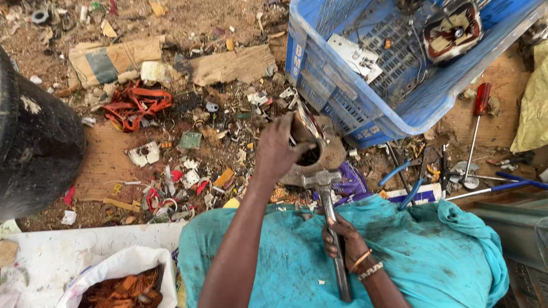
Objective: The person sits on the ground and hammers bundles of orange copper wire on a stone anvil block to flatten and loosen them, then pulls the wire strands apart by hand and places the processed wire into a white sack. At the end they use pliers to work on a small scrap component.
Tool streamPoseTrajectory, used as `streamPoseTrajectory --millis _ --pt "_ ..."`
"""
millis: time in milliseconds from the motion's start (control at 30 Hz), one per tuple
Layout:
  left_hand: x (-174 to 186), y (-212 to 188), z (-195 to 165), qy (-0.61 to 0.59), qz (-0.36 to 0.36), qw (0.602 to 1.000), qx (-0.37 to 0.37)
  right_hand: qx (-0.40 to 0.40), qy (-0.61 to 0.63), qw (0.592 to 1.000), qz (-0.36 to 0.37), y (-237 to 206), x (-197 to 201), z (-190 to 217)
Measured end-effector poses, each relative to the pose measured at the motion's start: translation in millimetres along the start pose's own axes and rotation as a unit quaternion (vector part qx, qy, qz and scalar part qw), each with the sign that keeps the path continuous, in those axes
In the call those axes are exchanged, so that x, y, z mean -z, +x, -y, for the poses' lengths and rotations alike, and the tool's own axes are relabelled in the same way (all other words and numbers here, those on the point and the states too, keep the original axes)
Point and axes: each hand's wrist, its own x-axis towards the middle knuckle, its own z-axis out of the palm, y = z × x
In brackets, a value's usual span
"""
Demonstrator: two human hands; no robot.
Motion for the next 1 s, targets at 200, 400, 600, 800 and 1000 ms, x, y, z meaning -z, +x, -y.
streamPoseTrajectory --millis 200,400,600,800,1000 --pt "50 -37 14 0.044 0.024 0.998 0.031 0.01 -0.016 1.0 -0.01 3 1 0" --pt "26 -72 47 -0.026 -0.001 0.998 0.065 0.035 -0.089 0.99 -0.103 -6 -22 6" --pt "30 -61 49 -0.07 0.024 0.994 0.083 0.262 -0.341 0.871 -0.238 -43 -84 35" --pt "34 -61 51 -0.089 0.03 0.993 0.073 0.468 -0.533 0.659 -0.251 -71 -121 76" --pt "32 -63 59 -0.044 0.074 0.993 0.075 0.434 -0.705 0.544 -0.135 -31 -138 96"
